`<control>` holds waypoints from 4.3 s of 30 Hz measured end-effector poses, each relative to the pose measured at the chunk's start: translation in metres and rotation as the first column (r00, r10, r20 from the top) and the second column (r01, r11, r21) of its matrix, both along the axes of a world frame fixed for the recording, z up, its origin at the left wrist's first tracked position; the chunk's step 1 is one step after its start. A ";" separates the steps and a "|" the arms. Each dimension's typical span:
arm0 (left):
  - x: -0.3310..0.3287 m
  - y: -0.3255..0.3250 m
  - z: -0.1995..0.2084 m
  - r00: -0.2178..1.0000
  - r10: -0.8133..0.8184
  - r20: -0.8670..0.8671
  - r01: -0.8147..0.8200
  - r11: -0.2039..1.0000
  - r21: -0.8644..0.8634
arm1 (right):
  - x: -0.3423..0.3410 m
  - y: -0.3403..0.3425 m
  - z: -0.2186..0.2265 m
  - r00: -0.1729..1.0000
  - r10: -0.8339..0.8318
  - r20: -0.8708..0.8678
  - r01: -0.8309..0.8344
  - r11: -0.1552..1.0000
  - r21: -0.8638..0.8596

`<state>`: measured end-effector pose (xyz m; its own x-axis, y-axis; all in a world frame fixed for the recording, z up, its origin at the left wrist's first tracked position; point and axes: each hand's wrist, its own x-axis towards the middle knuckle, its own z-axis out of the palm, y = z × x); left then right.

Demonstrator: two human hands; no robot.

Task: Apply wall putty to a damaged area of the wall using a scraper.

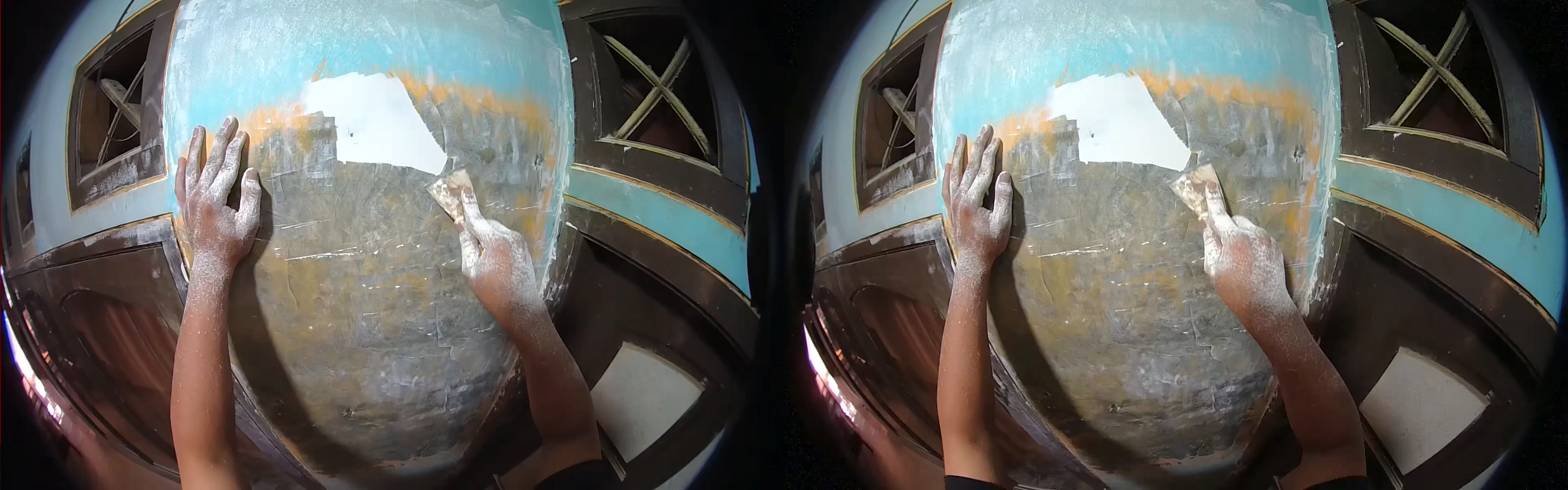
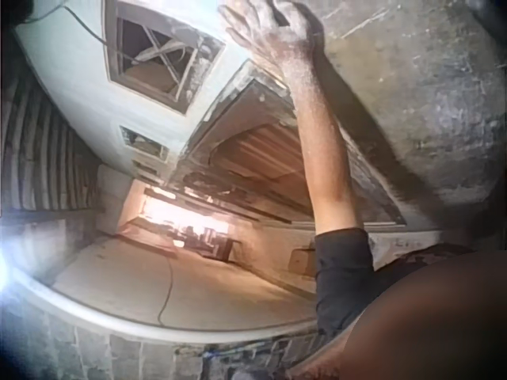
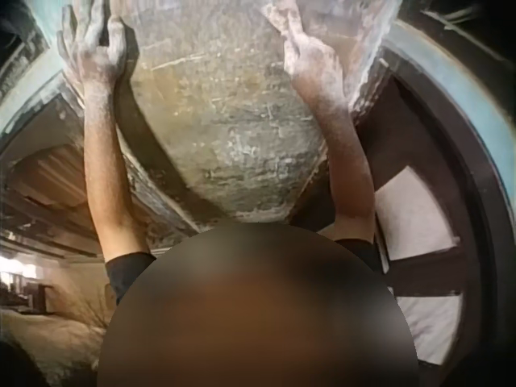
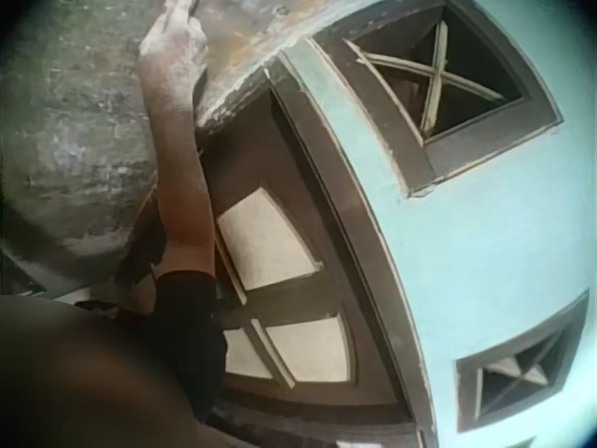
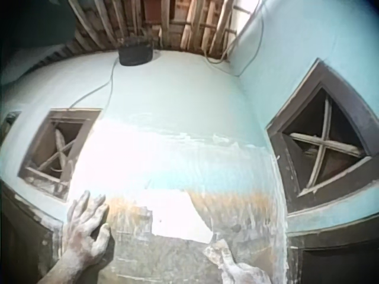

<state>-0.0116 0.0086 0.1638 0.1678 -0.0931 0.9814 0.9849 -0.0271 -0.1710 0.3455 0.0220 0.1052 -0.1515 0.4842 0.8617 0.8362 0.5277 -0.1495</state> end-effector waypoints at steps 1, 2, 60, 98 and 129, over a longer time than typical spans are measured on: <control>0.002 -0.001 0.000 1.000 0.005 0.008 -0.005 1.000 -0.007 | -0.001 -0.003 0.000 1.000 -0.006 -0.023 0.005 1.000 -0.027; 0.003 -0.002 0.000 1.000 0.009 0.017 -0.009 1.000 -0.014 | -0.002 -0.003 0.002 1.000 -0.005 -0.024 0.005 1.000 -0.027; 0.002 -0.002 0.005 1.000 0.007 0.016 -0.007 0.999 -0.041 | 0.006 0.005 0.024 0.990 0.070 -0.121 -0.063 0.996 0.061; 0.017 0.013 0.003 0.998 -0.006 0.062 0.002 0.998 0.055 | -0.009 0.007 0.031 0.976 0.148 -0.161 -0.131 0.985 0.114; 0.017 0.011 0.002 0.998 -0.002 0.057 0.000 0.999 0.041 | -0.017 0.003 0.050 0.984 0.073 -0.163 -0.065 0.996 0.053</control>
